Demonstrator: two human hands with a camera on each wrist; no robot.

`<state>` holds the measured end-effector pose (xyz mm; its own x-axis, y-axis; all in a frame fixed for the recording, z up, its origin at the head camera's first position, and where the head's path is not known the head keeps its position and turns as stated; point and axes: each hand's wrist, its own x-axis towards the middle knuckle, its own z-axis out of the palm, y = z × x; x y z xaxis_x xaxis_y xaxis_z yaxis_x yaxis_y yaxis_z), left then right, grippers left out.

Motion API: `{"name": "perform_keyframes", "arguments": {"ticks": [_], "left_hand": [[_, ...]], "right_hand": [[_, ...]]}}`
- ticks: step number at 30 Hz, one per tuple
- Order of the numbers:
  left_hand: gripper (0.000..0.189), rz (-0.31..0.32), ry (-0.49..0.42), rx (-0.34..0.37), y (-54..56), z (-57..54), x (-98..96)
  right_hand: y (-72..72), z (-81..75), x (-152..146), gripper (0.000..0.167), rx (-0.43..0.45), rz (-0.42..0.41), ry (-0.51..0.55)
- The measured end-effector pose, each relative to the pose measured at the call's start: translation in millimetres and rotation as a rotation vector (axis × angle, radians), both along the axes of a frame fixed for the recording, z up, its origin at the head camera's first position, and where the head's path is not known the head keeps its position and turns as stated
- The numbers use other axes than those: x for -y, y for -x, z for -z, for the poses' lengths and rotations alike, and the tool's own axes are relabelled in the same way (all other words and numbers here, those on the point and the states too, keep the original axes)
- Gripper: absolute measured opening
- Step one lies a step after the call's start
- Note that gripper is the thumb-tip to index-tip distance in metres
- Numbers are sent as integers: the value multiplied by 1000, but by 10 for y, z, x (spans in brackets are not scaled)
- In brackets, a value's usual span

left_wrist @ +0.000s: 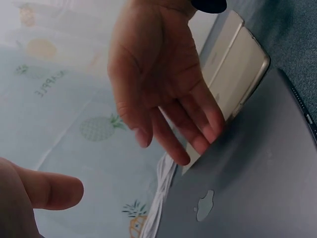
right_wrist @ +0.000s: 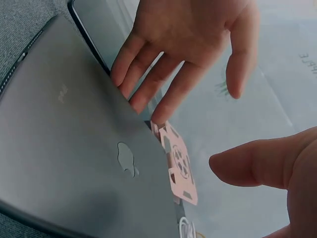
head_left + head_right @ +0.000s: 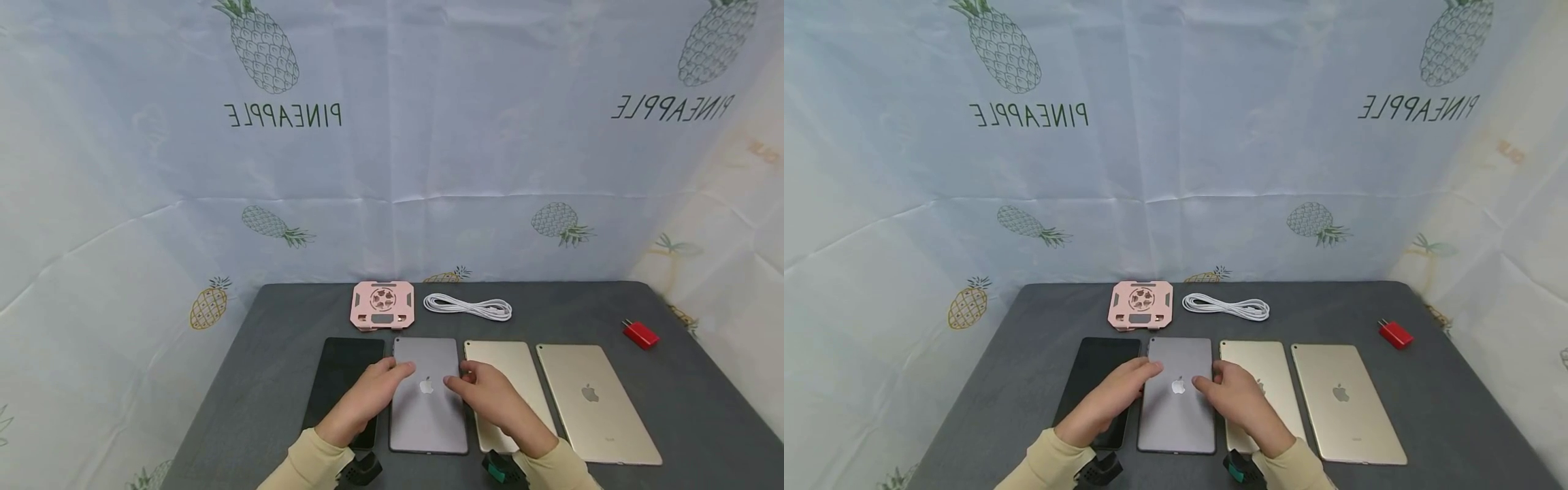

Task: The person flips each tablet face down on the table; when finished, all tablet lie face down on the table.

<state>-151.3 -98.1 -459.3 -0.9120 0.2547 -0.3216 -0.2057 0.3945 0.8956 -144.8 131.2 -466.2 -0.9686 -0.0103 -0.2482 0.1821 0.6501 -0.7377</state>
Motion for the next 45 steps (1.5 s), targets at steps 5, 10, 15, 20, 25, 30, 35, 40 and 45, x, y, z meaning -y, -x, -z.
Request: {"name": "perform_keyframes", "arguments": {"ticks": [5,10,15,20,25,30,35,40,45], "left_hand": [[87,8,25,-2,-8,8,-11],[92,-7,31,8,-34,13,-26],[91,-7,38,-15,-47,17,-34],[92,1,39,-10,-47,15,-27],[93,18,28,-3,-49,8,-14],[92,22,28,-2,-53,10,-9],[92,19,35,4,-30,-3,61],[85,-31,100,-61,-12,-28,305],[76,-134,245,-142,-12,-12,699]], "right_hand": [[-20,-18,18,67,-7,-3,-2],[-43,-34,47,66,-1,-7,-17],[-70,-54,68,64,-10,-14,-35],[-88,-70,79,65,-6,-21,-46],[-97,-76,85,65,-5,-35,-48],[-101,-75,90,64,-11,-44,-54],[-89,-63,105,65,-16,-61,-32],[-70,-98,190,64,-57,-73,-18],[-12,-159,450,65,-74,-124,60]]}}
